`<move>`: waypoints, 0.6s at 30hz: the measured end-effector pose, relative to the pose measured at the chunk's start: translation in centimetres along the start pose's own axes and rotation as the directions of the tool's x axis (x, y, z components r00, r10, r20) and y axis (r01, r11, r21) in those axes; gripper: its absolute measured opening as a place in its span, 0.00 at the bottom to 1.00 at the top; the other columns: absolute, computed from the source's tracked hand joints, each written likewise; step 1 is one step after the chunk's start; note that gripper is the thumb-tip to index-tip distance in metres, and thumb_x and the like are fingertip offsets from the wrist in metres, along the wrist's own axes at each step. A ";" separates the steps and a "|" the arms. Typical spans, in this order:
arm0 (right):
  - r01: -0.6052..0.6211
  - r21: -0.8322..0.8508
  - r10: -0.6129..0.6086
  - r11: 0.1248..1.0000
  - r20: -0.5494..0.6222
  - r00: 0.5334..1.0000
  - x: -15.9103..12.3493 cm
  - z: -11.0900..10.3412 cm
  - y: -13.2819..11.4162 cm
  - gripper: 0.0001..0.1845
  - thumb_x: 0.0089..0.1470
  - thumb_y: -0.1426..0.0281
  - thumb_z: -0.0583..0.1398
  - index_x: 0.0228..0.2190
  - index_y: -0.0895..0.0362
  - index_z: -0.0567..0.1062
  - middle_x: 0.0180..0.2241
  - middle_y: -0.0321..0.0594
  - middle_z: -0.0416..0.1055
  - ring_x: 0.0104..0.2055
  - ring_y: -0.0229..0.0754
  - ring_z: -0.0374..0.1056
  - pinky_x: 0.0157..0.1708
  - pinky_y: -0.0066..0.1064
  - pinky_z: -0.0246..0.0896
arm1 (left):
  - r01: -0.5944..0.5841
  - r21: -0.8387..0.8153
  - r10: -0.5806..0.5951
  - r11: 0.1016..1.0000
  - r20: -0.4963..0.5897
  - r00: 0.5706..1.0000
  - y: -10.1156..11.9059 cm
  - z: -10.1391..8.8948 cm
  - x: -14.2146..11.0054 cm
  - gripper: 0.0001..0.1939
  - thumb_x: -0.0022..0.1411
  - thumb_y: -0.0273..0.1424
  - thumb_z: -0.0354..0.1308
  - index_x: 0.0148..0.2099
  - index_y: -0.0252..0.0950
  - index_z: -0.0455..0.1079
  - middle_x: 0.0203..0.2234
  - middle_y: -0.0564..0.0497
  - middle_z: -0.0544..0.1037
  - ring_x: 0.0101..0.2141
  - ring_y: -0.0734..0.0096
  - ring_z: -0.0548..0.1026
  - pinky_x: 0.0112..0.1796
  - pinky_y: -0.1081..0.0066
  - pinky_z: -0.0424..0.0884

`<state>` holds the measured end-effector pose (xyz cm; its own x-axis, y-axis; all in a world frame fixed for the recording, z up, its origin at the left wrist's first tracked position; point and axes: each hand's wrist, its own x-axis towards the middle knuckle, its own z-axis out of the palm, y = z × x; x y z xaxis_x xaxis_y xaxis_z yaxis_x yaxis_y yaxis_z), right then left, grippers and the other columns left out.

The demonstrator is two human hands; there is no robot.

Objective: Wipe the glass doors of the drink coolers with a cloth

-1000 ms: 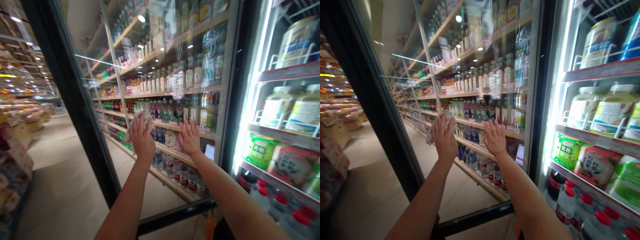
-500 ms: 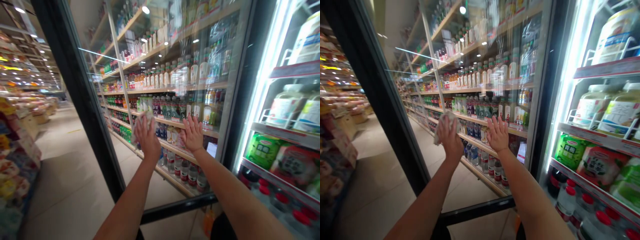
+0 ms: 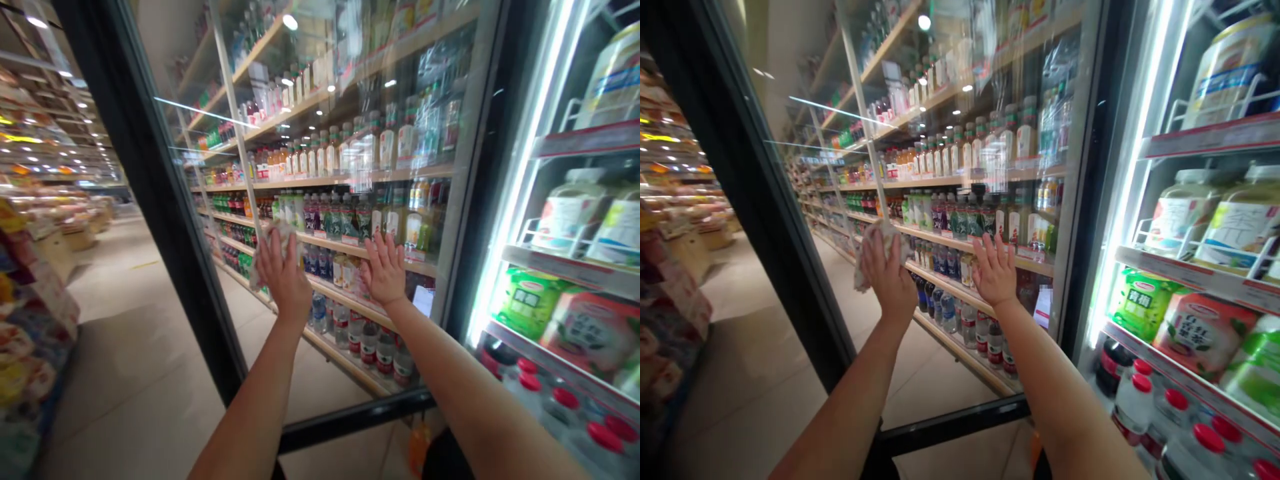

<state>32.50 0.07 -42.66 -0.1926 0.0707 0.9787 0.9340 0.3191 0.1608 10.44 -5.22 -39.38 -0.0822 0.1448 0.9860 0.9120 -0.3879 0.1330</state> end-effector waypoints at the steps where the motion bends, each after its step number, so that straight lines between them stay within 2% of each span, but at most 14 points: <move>1: 0.000 -0.001 0.000 1.000 0.002 1.000 0.0 0.0 0.0 0.32 0.66 0.66 0.53 0.69 0.57 0.57 0.69 0.48 0.56 0.76 0.48 0.33 0.72 0.50 0.32 | 0.048 0.019 -0.048 0.999 -0.009 0.999 0.1 -0.1 -2.1 0.32 0.65 0.19 0.47 0.69 0.33 0.63 0.71 0.41 0.53 0.71 0.51 0.42 0.68 0.46 0.44; 3: 0.002 -0.002 -0.002 1.000 0.010 1.000 0.0 -0.1 0.1 0.31 0.66 0.66 0.53 0.68 0.57 0.59 0.69 0.48 0.56 0.76 0.47 0.33 0.72 0.50 0.33 | 0.068 0.028 -0.069 0.997 0.008 0.998 0.4 -0.1 -5.2 0.31 0.65 0.19 0.47 0.69 0.32 0.63 0.71 0.39 0.53 0.71 0.48 0.42 0.67 0.42 0.44; 5: 0.001 -0.001 -0.001 1.000 0.013 1.000 0.1 -0.2 0.1 0.30 0.66 0.66 0.53 0.67 0.57 0.60 0.69 0.47 0.56 0.76 0.47 0.33 0.72 0.50 0.33 | 0.063 0.028 -0.064 0.998 0.026 0.998 0.5 0.0 -5.3 0.30 0.65 0.20 0.47 0.69 0.32 0.64 0.70 0.39 0.53 0.71 0.48 0.42 0.67 0.41 0.44; 9: -0.004 0.002 0.004 1.000 0.019 1.000 0.1 -0.2 0.0 0.30 0.66 0.66 0.53 0.67 0.58 0.61 0.69 0.47 0.55 0.76 0.48 0.34 0.72 0.51 0.33 | -0.030 0.009 0.029 1.000 0.046 0.998 1.2 0.6 1.5 0.32 0.63 0.19 0.47 0.69 0.32 0.64 0.71 0.41 0.53 0.71 0.52 0.41 0.68 0.46 0.41; 11: -0.001 0.000 0.001 1.000 0.016 1.000 0.1 -0.2 0.0 0.30 0.66 0.66 0.52 0.66 0.58 0.62 0.69 0.48 0.56 0.75 0.48 0.34 0.72 0.50 0.33 | -0.079 -0.003 0.079 0.997 0.085 0.993 2.5 1.1 3.1 0.31 0.65 0.19 0.47 0.69 0.33 0.63 0.71 0.42 0.53 0.71 0.52 0.40 0.68 0.46 0.42; 12: 0.000 -0.001 0.000 1.000 0.010 1.000 0.1 -0.2 0.0 0.29 0.66 0.66 0.52 0.66 0.58 0.62 0.69 0.48 0.56 0.75 0.48 0.34 0.72 0.50 0.33 | -0.118 -0.015 0.119 0.993 0.115 0.986 3.3 1.4 2.7 0.30 0.65 0.19 0.47 0.69 0.34 0.63 0.71 0.42 0.53 0.71 0.52 0.40 0.67 0.46 0.43; 14: 0.004 -0.007 -0.004 1.000 0.001 1.000 0.1 -0.2 0.0 0.29 0.67 0.65 0.51 0.66 0.58 0.62 0.69 0.48 0.56 0.75 0.48 0.35 0.72 0.50 0.33 | -0.236 -0.056 0.242 0.970 0.191 0.951 4.8 1.9 -0.3 0.28 0.67 0.19 0.47 0.67 0.33 0.65 0.70 0.41 0.55 0.71 0.51 0.41 0.67 0.45 0.44; 16: 0.006 -0.020 -0.006 1.000 0.012 1.000 0.0 -0.1 0.0 0.30 0.67 0.65 0.51 0.67 0.57 0.61 0.69 0.48 0.56 0.75 0.49 0.35 0.72 0.51 0.33 | -0.331 -0.098 0.345 0.938 0.219 0.913 5.5 2.2 -3.8 0.25 0.68 0.20 0.48 0.63 0.37 0.71 0.66 0.47 0.65 0.70 0.59 0.50 0.68 0.57 0.48; 18: -0.001 -0.032 0.002 0.999 0.030 1.000 -0.1 0.0 0.1 0.31 0.66 0.65 0.52 0.68 0.56 0.60 0.69 0.48 0.55 0.75 0.50 0.36 0.72 0.51 0.34 | -0.356 -0.105 0.371 0.928 0.221 0.902 4.9 2.1 -4.9 0.24 0.68 0.20 0.48 0.62 0.39 0.72 0.63 0.49 0.69 0.69 0.62 0.55 0.68 0.61 0.47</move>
<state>32.59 0.11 -42.76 -0.2002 0.0997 0.9747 0.9433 0.2884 0.1643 16.11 -5.95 -43.82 0.3535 0.1880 0.9164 0.8338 -0.5075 -0.2175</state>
